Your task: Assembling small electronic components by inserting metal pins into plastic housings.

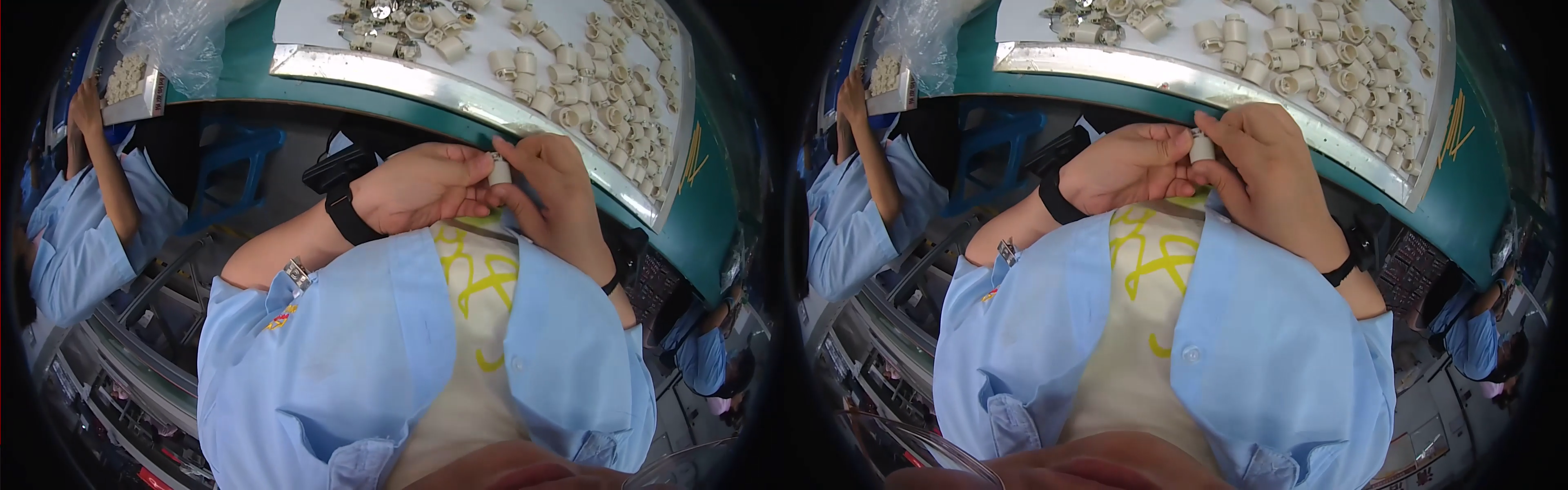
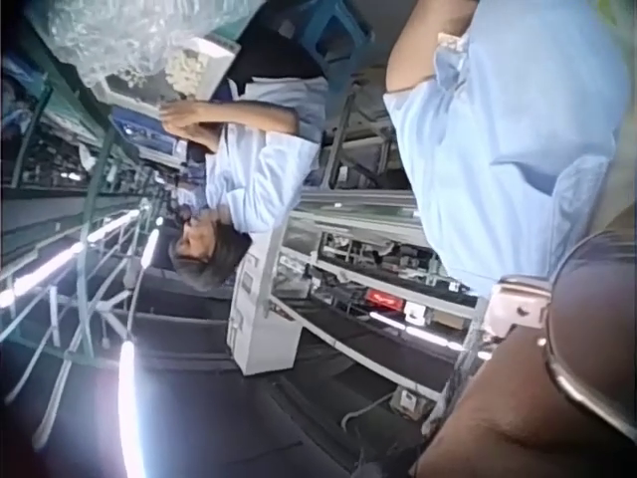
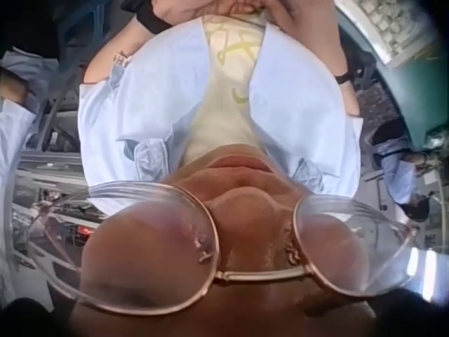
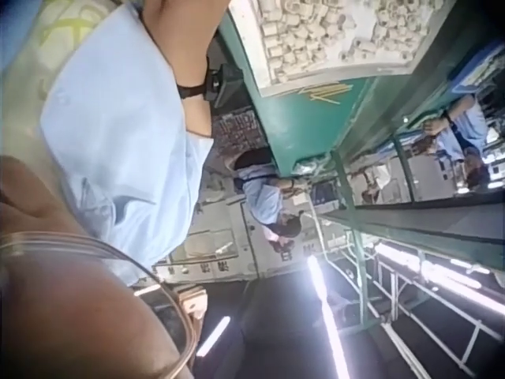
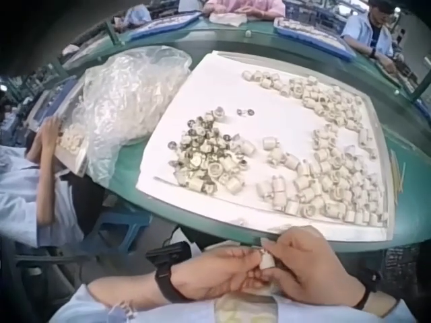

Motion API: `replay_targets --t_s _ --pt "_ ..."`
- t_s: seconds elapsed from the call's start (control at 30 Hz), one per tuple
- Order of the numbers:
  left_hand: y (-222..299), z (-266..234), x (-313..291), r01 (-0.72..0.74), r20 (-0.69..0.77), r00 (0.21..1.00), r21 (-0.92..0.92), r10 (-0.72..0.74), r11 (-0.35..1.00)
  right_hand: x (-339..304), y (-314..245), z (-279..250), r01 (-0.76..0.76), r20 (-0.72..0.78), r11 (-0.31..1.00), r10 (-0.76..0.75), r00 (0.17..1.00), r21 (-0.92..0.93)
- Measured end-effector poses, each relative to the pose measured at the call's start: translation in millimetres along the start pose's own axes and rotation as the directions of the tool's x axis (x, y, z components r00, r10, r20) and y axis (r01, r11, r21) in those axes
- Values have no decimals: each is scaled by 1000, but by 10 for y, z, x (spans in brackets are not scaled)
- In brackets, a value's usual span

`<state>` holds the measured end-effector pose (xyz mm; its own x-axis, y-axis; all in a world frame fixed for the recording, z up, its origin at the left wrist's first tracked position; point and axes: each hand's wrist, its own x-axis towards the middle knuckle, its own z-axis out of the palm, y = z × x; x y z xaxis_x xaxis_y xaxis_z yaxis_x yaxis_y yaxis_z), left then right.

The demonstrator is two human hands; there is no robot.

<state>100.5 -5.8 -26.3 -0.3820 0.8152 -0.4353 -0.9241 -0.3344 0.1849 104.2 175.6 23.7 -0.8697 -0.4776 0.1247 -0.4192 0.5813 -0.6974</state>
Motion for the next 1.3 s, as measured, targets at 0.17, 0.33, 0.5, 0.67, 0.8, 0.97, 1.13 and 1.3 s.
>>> replay_targets --t_s 0.17,0.33,0.5,0.67,0.8,0.97,1.13,1.3 --pt "-57 -57 48 9 40 999 -119 -4 993 -14 -60 56 -52 4 984 53 999 -173" --pt "-112 -151 96 8 101 995 -179 10 984 -99 -49 238 -103 -92 960 81 992 -261" --pt "-173 -292 180 22 167 986 -218 15 976 -157 7 360 -130 -192 965 86 978 -229" --pt "-160 -272 196 13 77 997 -192 2 981 -191 -23 424 -260 -161 949 233 959 -179" --pt "-198 -300 250 -5 -11 1000 -213 2 977 -212 1 478 -283 -155 942 257 954 -180" --pt "-208 -350 304 -2 -21 1000 -213 -3 977 -220 34 519 -299 -190 938 265 945 -176" --pt "-151 -363 319 59 -27 998 -107 -62 993 -260 69 546 -308 -217 938 271 938 -157" --pt "-122 -364 274 42 6 999 -51 -42 998 -221 12 523 -314 -213 937 279 936 -152"
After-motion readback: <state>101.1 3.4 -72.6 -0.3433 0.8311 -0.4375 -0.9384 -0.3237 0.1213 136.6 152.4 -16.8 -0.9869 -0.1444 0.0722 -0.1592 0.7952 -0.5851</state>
